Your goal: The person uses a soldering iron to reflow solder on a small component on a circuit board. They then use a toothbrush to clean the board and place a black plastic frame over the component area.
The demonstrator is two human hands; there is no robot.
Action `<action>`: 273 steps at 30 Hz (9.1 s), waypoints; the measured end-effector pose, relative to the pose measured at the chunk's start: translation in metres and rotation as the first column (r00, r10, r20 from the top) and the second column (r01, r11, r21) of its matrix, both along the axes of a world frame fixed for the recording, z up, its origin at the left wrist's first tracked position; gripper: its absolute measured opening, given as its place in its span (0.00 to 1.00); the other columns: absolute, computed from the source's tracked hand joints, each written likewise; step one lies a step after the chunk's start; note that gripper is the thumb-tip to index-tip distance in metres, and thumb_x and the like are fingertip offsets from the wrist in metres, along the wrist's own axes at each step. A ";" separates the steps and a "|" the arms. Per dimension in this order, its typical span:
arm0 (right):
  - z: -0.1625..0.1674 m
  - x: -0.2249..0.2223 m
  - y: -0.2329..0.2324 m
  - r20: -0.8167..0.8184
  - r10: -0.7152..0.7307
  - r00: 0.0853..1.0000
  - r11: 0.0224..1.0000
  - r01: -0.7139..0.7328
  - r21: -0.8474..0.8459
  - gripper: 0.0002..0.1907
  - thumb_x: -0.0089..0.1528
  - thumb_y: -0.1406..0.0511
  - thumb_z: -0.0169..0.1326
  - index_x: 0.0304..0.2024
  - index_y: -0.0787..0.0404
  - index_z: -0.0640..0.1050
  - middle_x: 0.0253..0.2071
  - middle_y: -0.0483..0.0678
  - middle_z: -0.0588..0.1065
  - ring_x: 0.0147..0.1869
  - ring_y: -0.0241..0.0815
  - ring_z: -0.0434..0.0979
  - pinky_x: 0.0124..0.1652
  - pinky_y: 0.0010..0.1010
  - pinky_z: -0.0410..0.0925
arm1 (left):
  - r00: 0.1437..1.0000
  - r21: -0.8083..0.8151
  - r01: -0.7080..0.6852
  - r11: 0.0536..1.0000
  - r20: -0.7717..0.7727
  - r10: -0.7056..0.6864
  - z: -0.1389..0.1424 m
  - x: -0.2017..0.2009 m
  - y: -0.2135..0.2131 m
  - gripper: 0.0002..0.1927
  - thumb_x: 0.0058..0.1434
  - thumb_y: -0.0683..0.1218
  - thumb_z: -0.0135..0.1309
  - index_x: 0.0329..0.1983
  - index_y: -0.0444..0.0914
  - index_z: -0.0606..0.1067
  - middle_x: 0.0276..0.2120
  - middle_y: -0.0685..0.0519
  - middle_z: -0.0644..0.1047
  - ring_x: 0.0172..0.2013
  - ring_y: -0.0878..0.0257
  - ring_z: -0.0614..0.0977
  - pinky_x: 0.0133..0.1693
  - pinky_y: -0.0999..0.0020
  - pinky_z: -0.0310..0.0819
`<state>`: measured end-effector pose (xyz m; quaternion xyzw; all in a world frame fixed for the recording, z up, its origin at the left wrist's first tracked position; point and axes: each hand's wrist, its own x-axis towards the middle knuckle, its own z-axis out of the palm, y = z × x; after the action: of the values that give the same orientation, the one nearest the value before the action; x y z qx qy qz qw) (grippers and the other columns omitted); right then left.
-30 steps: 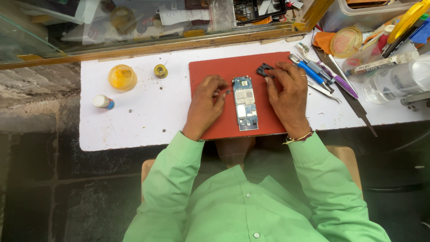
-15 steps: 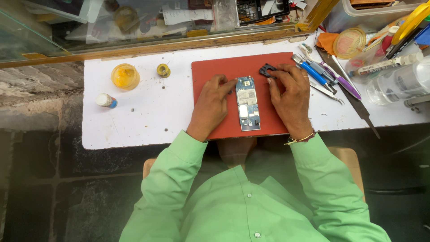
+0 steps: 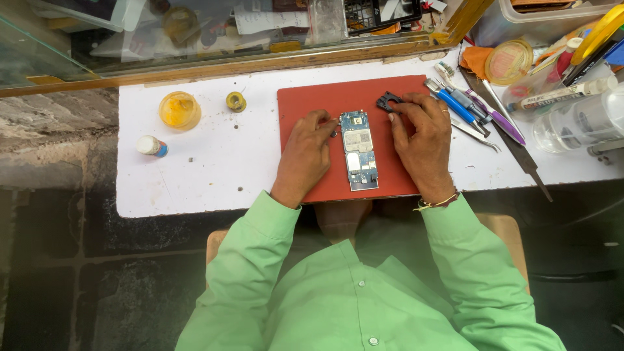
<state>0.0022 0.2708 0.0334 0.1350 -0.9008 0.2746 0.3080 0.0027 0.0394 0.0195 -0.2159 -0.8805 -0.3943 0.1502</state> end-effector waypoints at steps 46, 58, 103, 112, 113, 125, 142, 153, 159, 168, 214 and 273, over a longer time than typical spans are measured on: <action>0.007 0.003 -0.002 -0.048 0.014 0.999 0.997 -0.017 -0.069 0.07 0.63 0.73 0.64 0.44 0.65 0.82 0.51 0.51 0.77 0.55 0.51 0.75 0.53 0.40 0.69 | 0.999 0.034 -0.013 0.999 0.041 0.012 0.003 0.000 0.001 0.20 0.59 0.31 0.49 0.54 0.31 0.78 0.54 0.46 0.75 0.51 0.48 0.76 0.53 0.58 0.72; 0.015 0.068 0.035 -0.102 -0.111 0.989 0.960 0.080 -0.268 0.09 0.64 0.77 0.62 0.47 0.66 0.81 0.51 0.52 0.79 0.55 0.49 0.79 0.56 0.34 0.71 | 0.998 0.055 -0.023 0.998 0.056 0.020 0.005 0.001 0.001 0.18 0.64 0.35 0.51 0.57 0.32 0.77 0.55 0.44 0.75 0.54 0.48 0.77 0.55 0.58 0.72; -0.035 0.070 0.261 0.093 -0.618 0.781 0.783 0.600 0.162 0.09 0.63 0.68 0.56 0.44 0.63 0.83 0.31 0.56 0.78 0.38 0.59 0.79 0.42 0.46 0.71 | 0.997 0.073 -0.025 0.997 0.071 0.020 0.005 -0.001 0.000 0.15 0.65 0.36 0.50 0.55 0.32 0.78 0.54 0.45 0.75 0.55 0.48 0.76 0.57 0.58 0.70; -0.033 0.077 0.251 0.116 -0.675 0.728 0.737 0.660 0.145 0.13 0.61 0.63 0.61 0.47 0.60 0.85 0.29 0.52 0.78 0.36 0.56 0.80 0.41 0.45 0.72 | 0.996 0.082 -0.025 0.996 0.087 0.017 0.006 0.000 0.000 0.16 0.66 0.36 0.50 0.56 0.32 0.77 0.54 0.46 0.75 0.55 0.49 0.76 0.57 0.59 0.71; -0.033 0.076 0.251 0.115 -0.671 0.733 0.741 0.657 0.139 0.13 0.62 0.63 0.61 0.47 0.61 0.85 0.29 0.52 0.78 0.36 0.56 0.80 0.41 0.45 0.72 | 0.996 0.080 -0.027 0.996 0.085 0.020 0.006 0.000 0.000 0.16 0.65 0.36 0.50 0.56 0.32 0.78 0.54 0.46 0.75 0.55 0.49 0.76 0.57 0.59 0.71; -0.030 0.069 0.269 0.191 -0.634 0.749 0.758 0.552 0.349 0.11 0.66 0.62 0.55 0.43 0.63 0.80 0.35 0.56 0.80 0.43 0.62 0.79 0.47 0.53 0.71 | 0.996 0.075 -0.026 0.997 0.086 0.019 0.006 0.000 0.000 0.16 0.66 0.36 0.50 0.56 0.33 0.77 0.54 0.47 0.75 0.54 0.51 0.77 0.56 0.60 0.71; -0.036 0.089 0.277 0.361 -0.418 0.834 0.859 0.492 -0.143 0.16 0.64 0.70 0.69 0.45 0.72 0.75 0.36 0.53 0.78 0.37 0.35 0.76 0.39 0.26 0.68 | 0.997 0.070 -0.025 0.997 0.081 0.020 0.008 0.001 0.000 0.15 0.66 0.36 0.50 0.56 0.32 0.77 0.54 0.47 0.75 0.53 0.50 0.77 0.55 0.61 0.72; 0.003 0.125 0.176 0.007 -0.015 1.000 0.336 0.012 -0.942 0.07 0.72 0.81 0.57 0.49 0.69 0.76 0.43 0.55 0.78 0.39 0.43 0.80 0.42 0.32 0.76 | 0.999 0.208 -0.019 0.978 0.045 0.010 0.014 0.005 -0.001 0.13 0.68 0.36 0.51 0.54 0.33 0.78 0.52 0.47 0.77 0.51 0.53 0.80 0.50 0.65 0.76; -0.005 0.109 0.062 0.097 0.376 0.922 -0.058 0.128 -0.990 0.08 0.66 0.77 0.52 0.47 0.71 0.77 0.42 0.57 0.79 0.42 0.47 0.82 0.46 0.39 0.78 | 0.987 0.463 0.086 0.882 0.083 -0.140 0.035 0.047 0.021 0.10 0.66 0.38 0.57 0.51 0.35 0.80 0.49 0.48 0.79 0.46 0.59 0.83 0.48 0.68 0.79; 0.008 0.097 -0.014 0.088 0.510 0.856 0.105 0.039 -0.994 0.06 0.66 0.77 0.55 0.46 0.72 0.76 0.42 0.57 0.80 0.43 0.45 0.83 0.45 0.35 0.78 | 0.892 0.669 0.120 0.734 0.251 -0.375 0.052 0.056 0.042 0.08 0.66 0.43 0.62 0.45 0.34 0.81 0.39 0.53 0.80 0.38 0.67 0.80 0.40 0.72 0.76; 0.005 0.104 -0.028 0.284 0.624 0.728 0.362 0.054 -0.931 0.06 0.64 0.77 0.56 0.43 0.73 0.78 0.42 0.50 0.76 0.40 0.38 0.80 0.41 0.29 0.77 | 0.907 0.271 0.210 0.940 0.304 -0.290 0.045 0.081 0.011 0.09 0.64 0.42 0.57 0.45 0.36 0.79 0.38 0.48 0.80 0.37 0.51 0.82 0.38 0.62 0.76; -0.013 0.021 0.051 0.228 -0.256 0.939 0.944 0.293 -0.149 0.06 0.61 0.69 0.68 0.39 0.63 0.84 0.35 0.51 0.73 0.28 0.42 0.69 0.34 0.36 0.65 | 0.993 -0.054 -0.108 0.993 0.036 0.110 0.010 -0.003 0.009 0.34 0.58 0.56 0.65 0.61 0.31 0.72 0.46 0.43 0.70 0.47 0.47 0.74 0.47 0.54 0.71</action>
<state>0.0237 0.3219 0.0203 -0.0499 -0.9092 0.3217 0.2594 -0.0007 0.0486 0.0295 -0.1636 -0.9037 -0.3668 0.1485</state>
